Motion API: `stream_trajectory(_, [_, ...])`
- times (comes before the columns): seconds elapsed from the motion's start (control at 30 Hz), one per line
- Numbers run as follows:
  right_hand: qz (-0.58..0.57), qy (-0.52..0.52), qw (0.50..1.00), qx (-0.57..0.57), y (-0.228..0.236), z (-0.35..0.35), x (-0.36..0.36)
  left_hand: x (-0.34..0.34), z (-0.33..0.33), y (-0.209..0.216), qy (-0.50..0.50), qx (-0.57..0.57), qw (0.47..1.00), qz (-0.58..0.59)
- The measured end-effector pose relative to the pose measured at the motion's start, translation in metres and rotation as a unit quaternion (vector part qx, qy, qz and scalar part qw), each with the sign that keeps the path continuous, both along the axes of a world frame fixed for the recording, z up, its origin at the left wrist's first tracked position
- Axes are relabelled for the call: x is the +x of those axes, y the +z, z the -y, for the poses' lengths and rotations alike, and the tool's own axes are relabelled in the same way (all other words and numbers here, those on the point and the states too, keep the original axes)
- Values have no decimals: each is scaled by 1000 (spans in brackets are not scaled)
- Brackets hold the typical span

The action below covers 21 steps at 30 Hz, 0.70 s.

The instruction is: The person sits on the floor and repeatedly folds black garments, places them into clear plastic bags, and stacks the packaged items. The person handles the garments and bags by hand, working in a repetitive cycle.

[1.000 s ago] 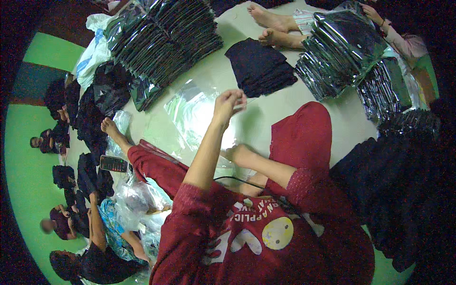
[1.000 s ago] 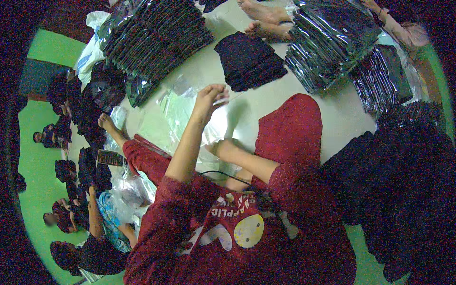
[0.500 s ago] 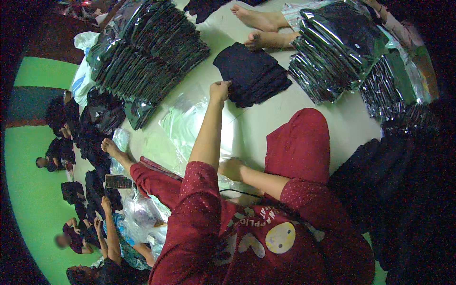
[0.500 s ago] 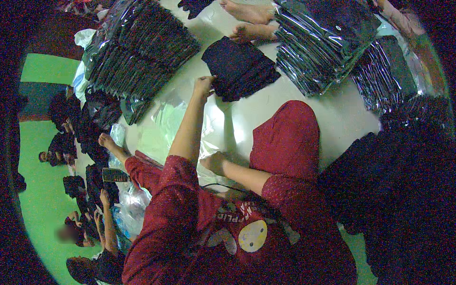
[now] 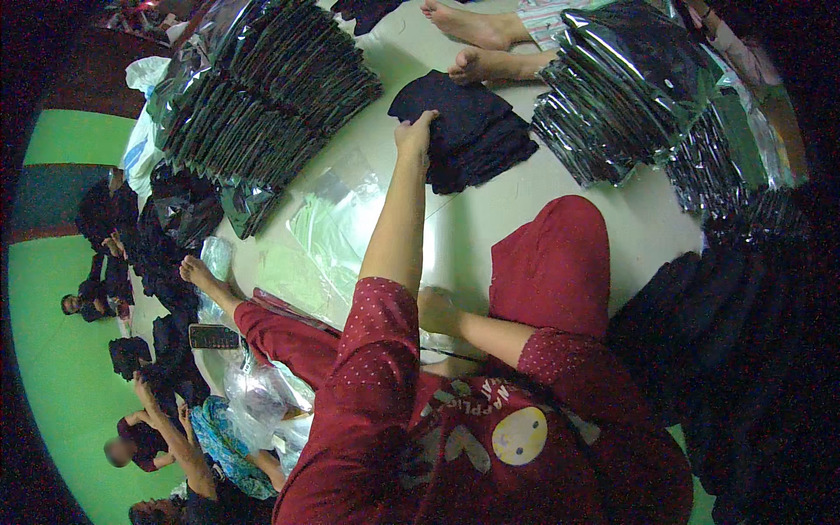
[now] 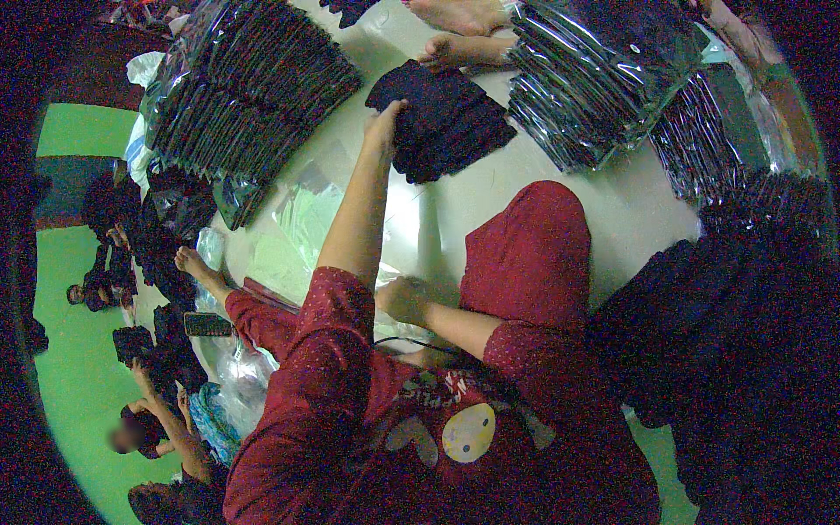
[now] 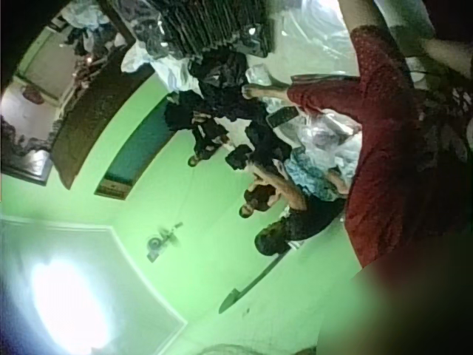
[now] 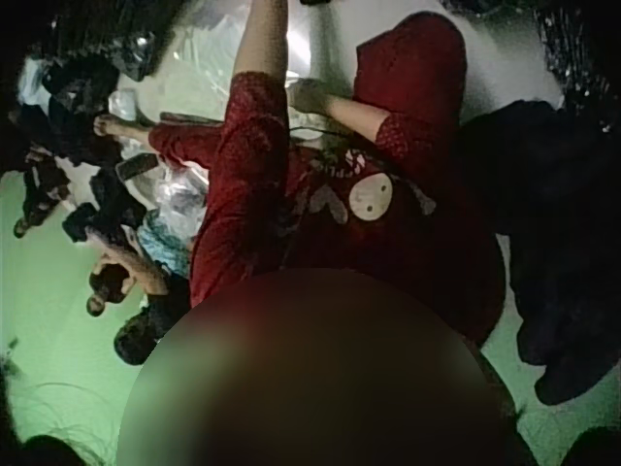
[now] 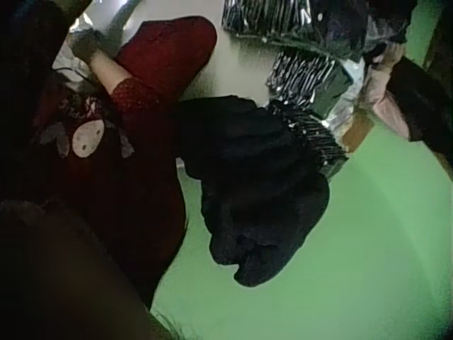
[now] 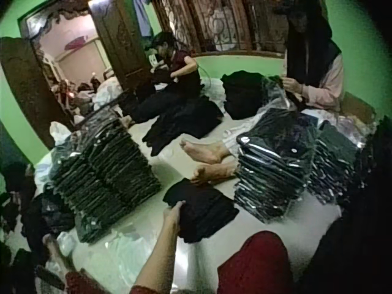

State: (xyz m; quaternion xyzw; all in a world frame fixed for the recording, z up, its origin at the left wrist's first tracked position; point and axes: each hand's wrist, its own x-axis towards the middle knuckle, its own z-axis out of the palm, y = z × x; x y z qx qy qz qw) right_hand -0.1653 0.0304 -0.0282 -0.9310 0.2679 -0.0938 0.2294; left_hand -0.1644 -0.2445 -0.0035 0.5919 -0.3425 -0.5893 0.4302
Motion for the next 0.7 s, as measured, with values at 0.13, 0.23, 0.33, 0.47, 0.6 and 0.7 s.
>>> stream_trajectory(0.13, [-45,-29,998,28,-8,1,15,-13,-10,19,114,-66,991,-27])
stream_trajectory(0.23, [-6,-36,996,78,-12,1,10,11,-33,49,92,-79,982,-148])
stream_trajectory(0.33, [40,-61,995,70,-8,4,12,80,-75,75,-19,-160,972,-173])
stream_trajectory(0.47, [-61,-32,994,87,3,3,11,178,-130,61,16,0,991,-136])
stream_trajectory(0.6, [6,-50,998,31,7,2,11,228,-153,21,11,99,992,75])
stream_trajectory(0.7, [-22,-39,995,87,3,4,12,231,-145,16,-111,-66,969,212])
